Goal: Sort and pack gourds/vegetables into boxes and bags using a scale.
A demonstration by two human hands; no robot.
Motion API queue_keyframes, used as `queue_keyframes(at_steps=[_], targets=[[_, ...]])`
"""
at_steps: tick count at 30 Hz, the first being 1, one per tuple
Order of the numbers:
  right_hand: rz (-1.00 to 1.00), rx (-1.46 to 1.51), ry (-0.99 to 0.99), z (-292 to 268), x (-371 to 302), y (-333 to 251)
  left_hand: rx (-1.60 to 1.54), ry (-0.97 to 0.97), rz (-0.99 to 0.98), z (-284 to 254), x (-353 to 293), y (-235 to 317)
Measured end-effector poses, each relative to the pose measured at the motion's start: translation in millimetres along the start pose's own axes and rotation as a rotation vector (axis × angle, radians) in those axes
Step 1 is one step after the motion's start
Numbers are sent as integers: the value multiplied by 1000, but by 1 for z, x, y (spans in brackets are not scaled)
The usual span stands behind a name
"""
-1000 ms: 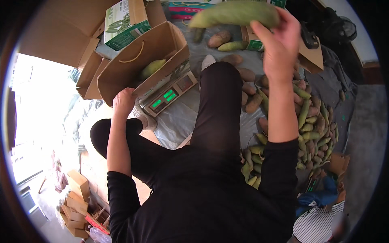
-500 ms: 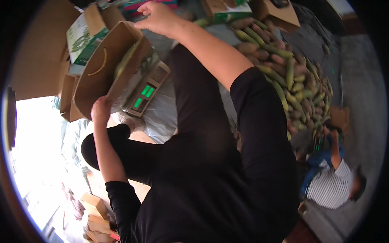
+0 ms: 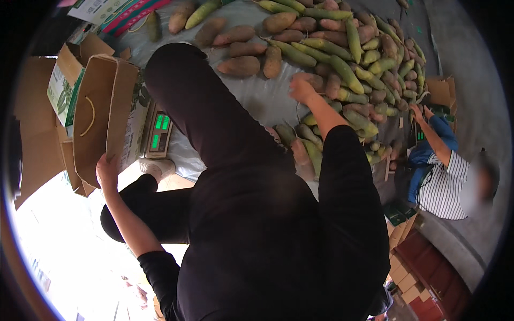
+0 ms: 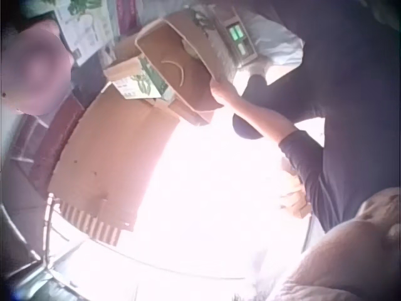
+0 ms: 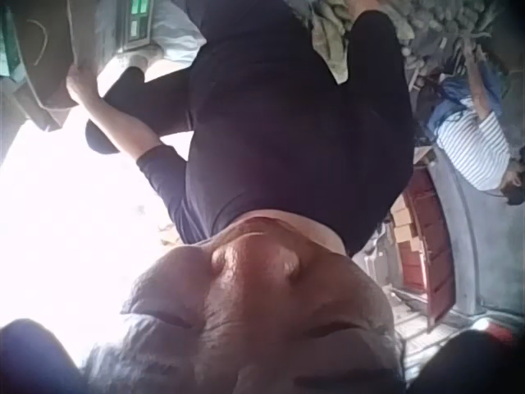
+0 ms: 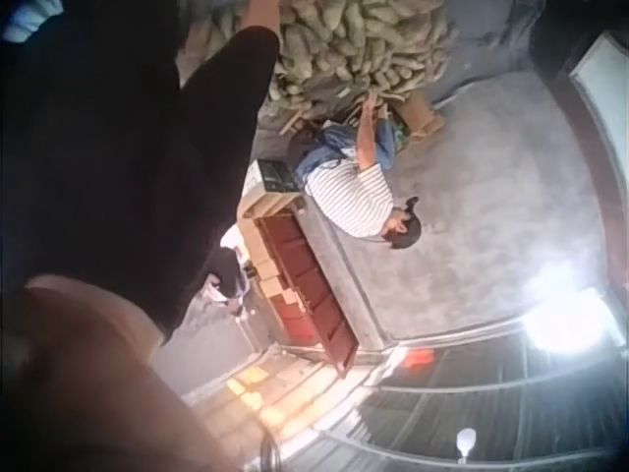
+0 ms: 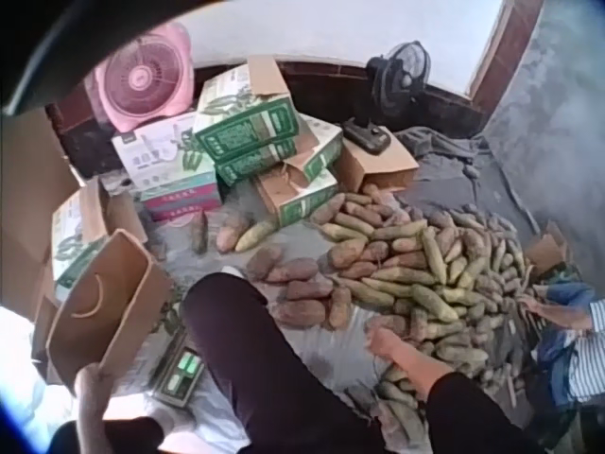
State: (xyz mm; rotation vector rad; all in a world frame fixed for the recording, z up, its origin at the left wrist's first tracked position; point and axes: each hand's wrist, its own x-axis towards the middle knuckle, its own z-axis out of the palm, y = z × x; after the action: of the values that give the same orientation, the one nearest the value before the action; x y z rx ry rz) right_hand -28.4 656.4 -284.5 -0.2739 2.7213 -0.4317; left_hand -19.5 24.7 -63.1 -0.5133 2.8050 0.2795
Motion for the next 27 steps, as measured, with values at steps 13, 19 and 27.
queue_keyframes(at_steps=[13,19,27], targets=[[592,396,-574,94,-136,-55,-44,74,82,11,4,-24],[444,102,-526,96,-144,-64,-62,60,51,10,4,-6],[460,238,-320,91,-120,-48,4,66,2,2,-5,-11]])
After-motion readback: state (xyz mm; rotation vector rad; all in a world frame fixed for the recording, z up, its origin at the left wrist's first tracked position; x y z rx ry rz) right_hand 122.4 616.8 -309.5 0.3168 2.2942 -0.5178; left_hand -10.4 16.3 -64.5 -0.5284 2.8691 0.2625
